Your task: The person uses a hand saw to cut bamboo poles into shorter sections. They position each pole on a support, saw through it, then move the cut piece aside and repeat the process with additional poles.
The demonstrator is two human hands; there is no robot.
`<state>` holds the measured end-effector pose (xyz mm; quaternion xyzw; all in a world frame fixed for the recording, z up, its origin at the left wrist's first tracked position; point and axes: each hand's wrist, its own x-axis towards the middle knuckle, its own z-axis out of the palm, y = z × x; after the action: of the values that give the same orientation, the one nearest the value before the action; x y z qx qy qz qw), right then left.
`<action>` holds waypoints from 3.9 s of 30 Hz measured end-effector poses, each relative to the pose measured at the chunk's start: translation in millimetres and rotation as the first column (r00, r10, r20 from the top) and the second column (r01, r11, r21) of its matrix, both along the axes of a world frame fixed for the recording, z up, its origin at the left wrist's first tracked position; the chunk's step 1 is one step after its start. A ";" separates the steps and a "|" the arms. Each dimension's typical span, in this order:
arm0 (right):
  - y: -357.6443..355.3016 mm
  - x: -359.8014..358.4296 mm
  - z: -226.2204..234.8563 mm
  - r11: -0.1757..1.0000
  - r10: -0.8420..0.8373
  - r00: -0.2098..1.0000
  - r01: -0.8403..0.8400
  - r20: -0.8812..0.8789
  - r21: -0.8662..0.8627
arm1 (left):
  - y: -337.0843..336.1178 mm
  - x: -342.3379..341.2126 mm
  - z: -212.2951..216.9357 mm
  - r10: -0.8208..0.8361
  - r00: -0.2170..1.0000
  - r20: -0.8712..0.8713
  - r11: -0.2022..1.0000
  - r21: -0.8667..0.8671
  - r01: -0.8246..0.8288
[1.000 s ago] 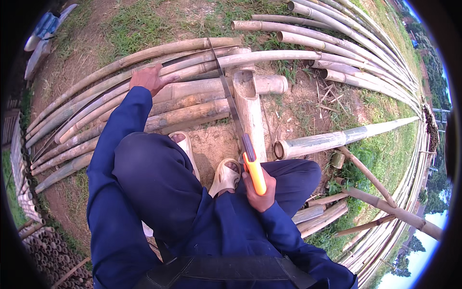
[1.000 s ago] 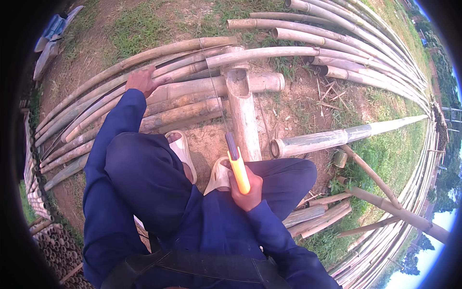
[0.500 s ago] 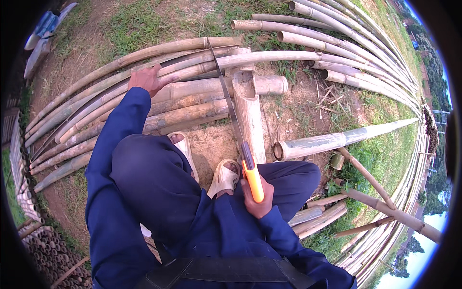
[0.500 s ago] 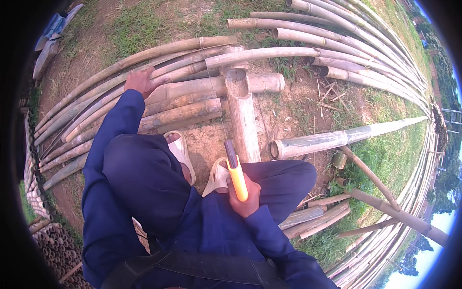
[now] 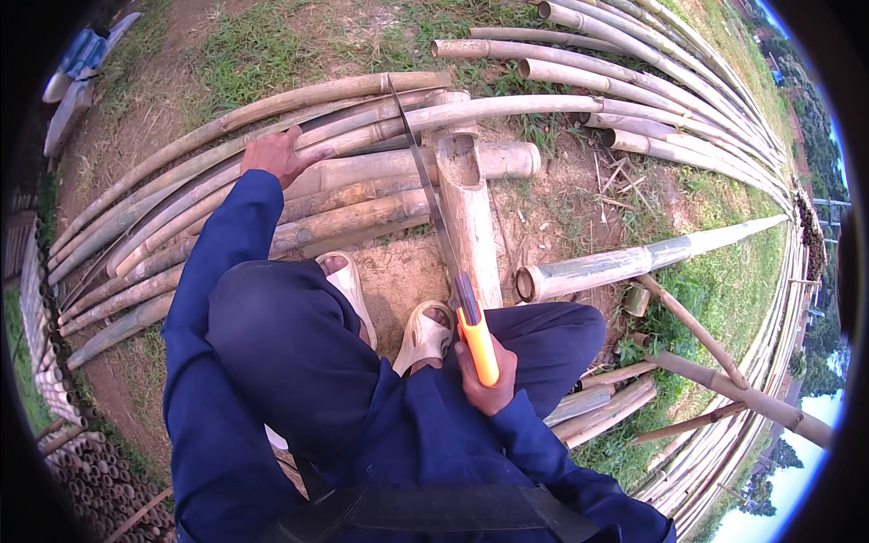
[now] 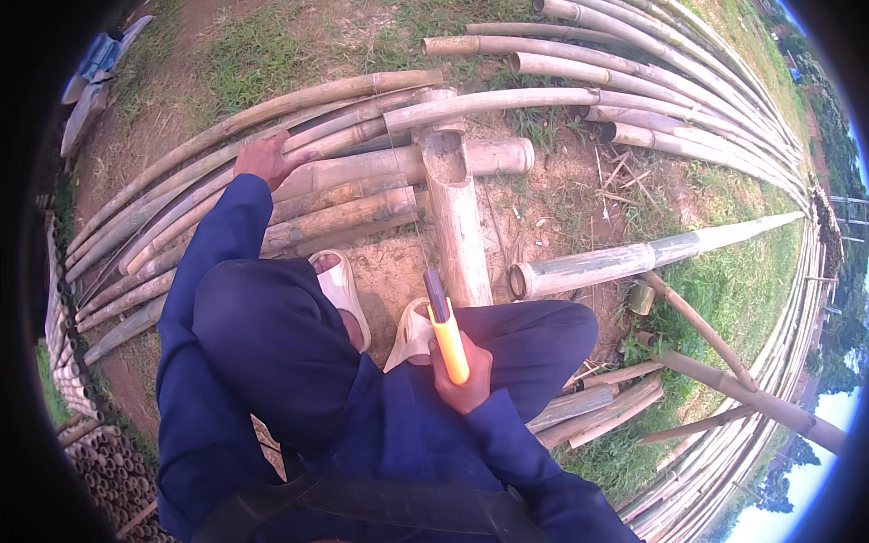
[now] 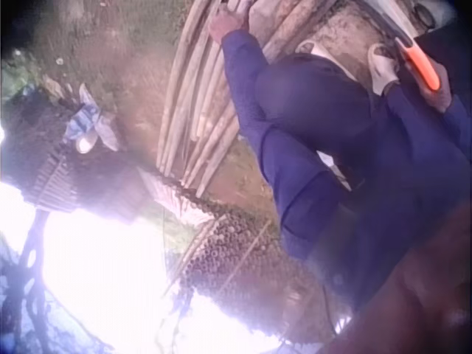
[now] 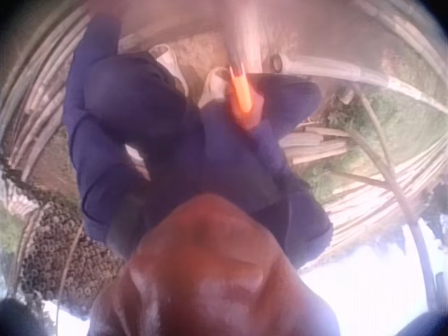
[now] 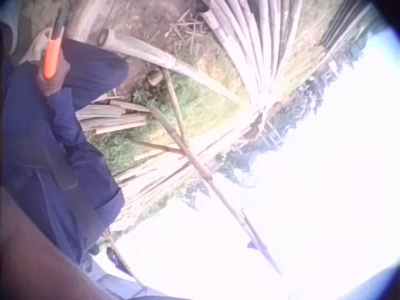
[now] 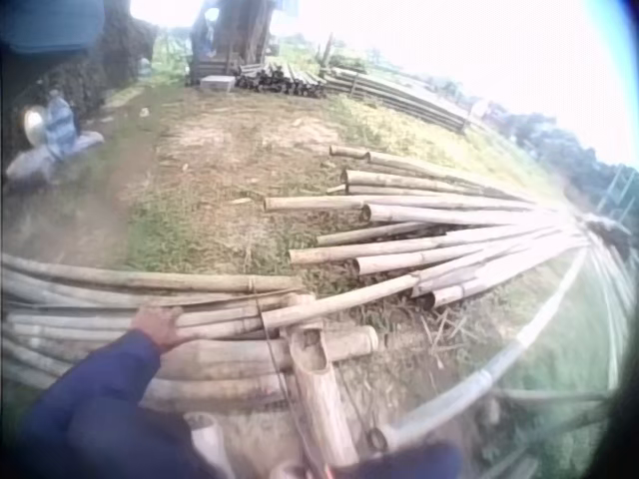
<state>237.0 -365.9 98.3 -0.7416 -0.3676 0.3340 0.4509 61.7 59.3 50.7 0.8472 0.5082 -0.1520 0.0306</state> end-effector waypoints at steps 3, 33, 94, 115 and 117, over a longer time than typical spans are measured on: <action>0.9 3.4 10.2 0.999 0.034 0.999 -0.034 -0.023 -0.003 | -0.6 -9.8 -10.3 -0.010 0.998 0.058 1.000 0.030 0.008; 1.3 -8.6 -0.6 1.000 0.007 0.996 -0.008 0.092 0.013 | 1.4 -12.8 -37.8 -0.013 0.987 0.162 0.997 0.075 0.001; 143.8 28.9 -53.2 0.977 -0.048 0.991 0.020 0.127 0.212 | -17.9 -38.6 -82.0 -0.007 0.984 0.180 1.000 0.014 0.005; 34.5 53.2 -17.2 0.825 -0.472 0.881 0.426 0.038 0.370 | -65.6 -75.0 -41.3 -0.138 0.941 0.308 0.964 0.261 0.056; 30.7 59.5 -26.8 0.781 -0.527 0.850 0.482 0.003 0.397 | -85.7 -83.3 -34.7 -0.106 0.962 0.253 0.976 0.213 0.051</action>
<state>296.5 -335.1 71.4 -0.7282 -0.2385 0.0799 0.6375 -21.6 -26.4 16.0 0.8780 0.4785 0.0135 0.0045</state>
